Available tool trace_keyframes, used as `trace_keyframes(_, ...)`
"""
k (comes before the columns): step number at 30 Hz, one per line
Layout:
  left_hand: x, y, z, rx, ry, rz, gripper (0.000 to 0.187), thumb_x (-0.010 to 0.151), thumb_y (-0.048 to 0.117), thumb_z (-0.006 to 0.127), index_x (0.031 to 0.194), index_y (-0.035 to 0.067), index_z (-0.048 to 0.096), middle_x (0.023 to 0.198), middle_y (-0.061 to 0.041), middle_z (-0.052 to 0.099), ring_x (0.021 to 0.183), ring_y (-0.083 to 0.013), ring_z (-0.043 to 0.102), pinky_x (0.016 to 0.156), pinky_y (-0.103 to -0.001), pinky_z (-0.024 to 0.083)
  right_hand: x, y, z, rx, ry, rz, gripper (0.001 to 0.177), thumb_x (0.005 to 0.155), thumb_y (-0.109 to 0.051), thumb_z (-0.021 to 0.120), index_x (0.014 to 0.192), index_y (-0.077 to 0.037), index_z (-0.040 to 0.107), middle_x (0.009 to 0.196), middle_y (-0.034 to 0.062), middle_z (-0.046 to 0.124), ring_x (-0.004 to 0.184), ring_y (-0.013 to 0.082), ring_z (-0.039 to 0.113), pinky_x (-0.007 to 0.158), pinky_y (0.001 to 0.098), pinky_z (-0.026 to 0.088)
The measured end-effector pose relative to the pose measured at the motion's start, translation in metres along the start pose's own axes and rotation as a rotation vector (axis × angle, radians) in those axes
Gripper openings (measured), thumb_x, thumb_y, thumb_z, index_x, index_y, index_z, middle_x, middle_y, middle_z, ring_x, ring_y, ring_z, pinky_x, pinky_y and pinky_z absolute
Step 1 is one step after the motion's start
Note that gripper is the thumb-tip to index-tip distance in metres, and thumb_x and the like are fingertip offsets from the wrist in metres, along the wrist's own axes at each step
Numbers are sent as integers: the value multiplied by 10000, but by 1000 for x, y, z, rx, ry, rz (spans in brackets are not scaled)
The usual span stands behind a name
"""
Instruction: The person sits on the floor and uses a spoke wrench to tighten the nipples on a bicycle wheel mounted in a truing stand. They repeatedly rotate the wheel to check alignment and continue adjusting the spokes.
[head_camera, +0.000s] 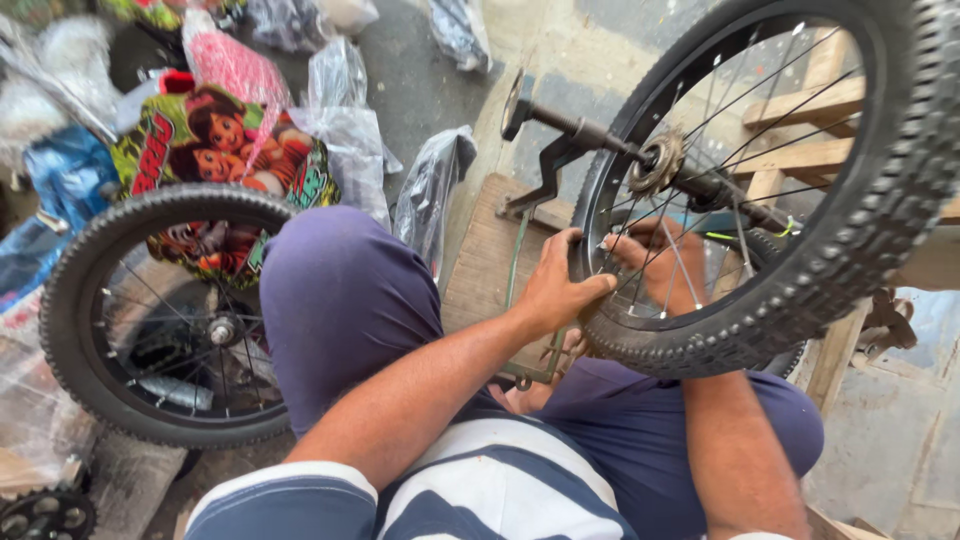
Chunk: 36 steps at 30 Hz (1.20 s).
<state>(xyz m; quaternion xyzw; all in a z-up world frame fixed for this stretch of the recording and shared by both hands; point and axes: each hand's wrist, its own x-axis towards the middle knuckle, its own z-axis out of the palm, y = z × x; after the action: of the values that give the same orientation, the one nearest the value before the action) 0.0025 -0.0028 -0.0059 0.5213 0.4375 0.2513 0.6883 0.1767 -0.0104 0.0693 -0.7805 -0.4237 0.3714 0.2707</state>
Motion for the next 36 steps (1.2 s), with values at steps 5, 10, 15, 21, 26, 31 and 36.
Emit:
trace_keyframes(5,3,-11,6,38,33,75,909,768,443,791,1468,7,410,1427,-228,475,1342,-356,500,1112,-419,424,-13,-17,12,-357,168,-184,371,825,-342,846,962,-6,764,803,168,744,717,233,753,662,375,572)
trace_keyframes(10,3,-5,3,54,4,36,957,752,451,791,1479,-18,381,1452,-216,455,1366,-336,475,1124,-401,407,-15,-19,9,-324,173,-245,431,695,-356,889,919,-16,750,830,164,743,755,286,745,678,412,563)
trace_keyframes(15,-5,16,-1,35,5,-10,946,757,432,798,1485,-6,382,1453,-191,462,1361,-313,472,1124,-388,399,-18,-13,10,-319,187,-314,459,715,-382,876,970,-25,740,864,132,729,775,279,735,690,413,567)
trace_keyframes(21,-11,36,-4,-83,-39,-88,852,767,348,768,1460,25,392,1398,-153,467,1289,-262,539,1070,-369,481,-21,-19,7,-298,141,-215,461,789,-334,838,1134,-77,672,915,111,748,835,265,756,730,400,587)
trace_keyframes(26,-7,28,-2,-28,-27,-65,842,771,344,784,1460,35,411,1413,-153,486,1301,-264,526,1085,-364,456,-15,-13,-2,-148,77,-178,564,760,-278,825,1252,-132,590,969,111,793,916,290,776,812,418,581)
trace_keyframes(31,-5,25,1,-61,-16,-51,831,760,359,784,1446,53,430,1408,-155,509,1296,-270,538,1082,-369,465,0,32,-10,74,-229,-193,516,864,-336,800,1308,-142,623,1186,94,744,1166,271,690,997,424,530)
trace_keyframes(36,-2,9,3,148,87,-75,700,861,494,672,1405,88,501,1375,-141,584,1287,-282,555,1066,-389,447,24,81,-3,62,-197,-77,555,827,-265,821,1324,-105,631,1250,59,707,1230,232,640,1075,382,482)
